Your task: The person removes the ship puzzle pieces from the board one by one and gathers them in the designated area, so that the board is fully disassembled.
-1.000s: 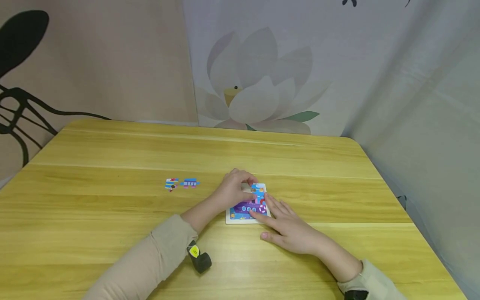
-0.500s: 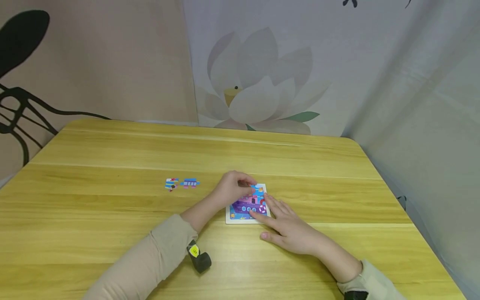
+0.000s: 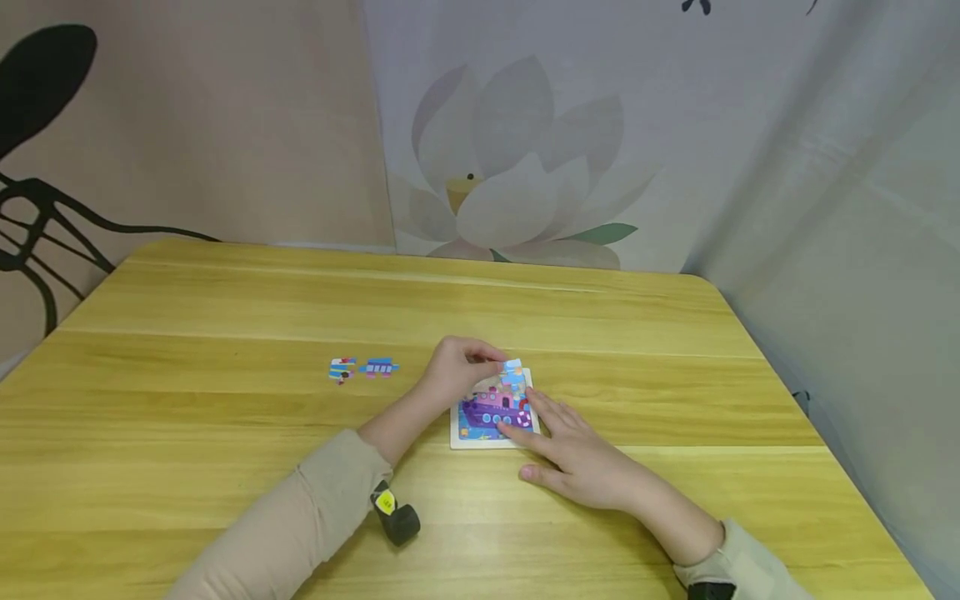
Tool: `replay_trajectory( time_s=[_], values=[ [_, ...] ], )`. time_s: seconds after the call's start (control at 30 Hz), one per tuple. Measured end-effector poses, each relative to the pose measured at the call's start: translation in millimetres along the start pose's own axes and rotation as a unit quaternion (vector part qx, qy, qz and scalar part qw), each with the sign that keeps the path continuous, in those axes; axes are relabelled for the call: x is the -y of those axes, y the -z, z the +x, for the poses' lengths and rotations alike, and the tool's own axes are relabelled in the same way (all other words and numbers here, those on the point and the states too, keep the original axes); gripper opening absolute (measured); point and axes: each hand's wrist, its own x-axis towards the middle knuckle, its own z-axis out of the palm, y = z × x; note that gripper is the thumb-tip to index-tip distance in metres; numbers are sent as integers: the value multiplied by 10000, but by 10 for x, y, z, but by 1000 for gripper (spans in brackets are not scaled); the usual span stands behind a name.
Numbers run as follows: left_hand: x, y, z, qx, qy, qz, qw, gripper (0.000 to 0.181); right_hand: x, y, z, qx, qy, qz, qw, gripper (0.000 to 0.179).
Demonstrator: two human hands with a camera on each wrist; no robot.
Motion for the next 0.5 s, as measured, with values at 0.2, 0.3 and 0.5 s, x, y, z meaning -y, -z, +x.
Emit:
replay_trajectory(
  time_s=[0.2,0.3,0.5],
  values=[
    [-43,32,-1,-152,219,-279,9993,8,-12,0,-4,-42,-15,-57,10000,56],
    [-59,64,-18,-100,238,-352,9990,8,-15,-1,-3,-58,0,-107,9999,56],
    [-100,188,-53,-2,104,-232,9997,10,-12,4,0,-54,-24,-160,9999,56]
  ],
)
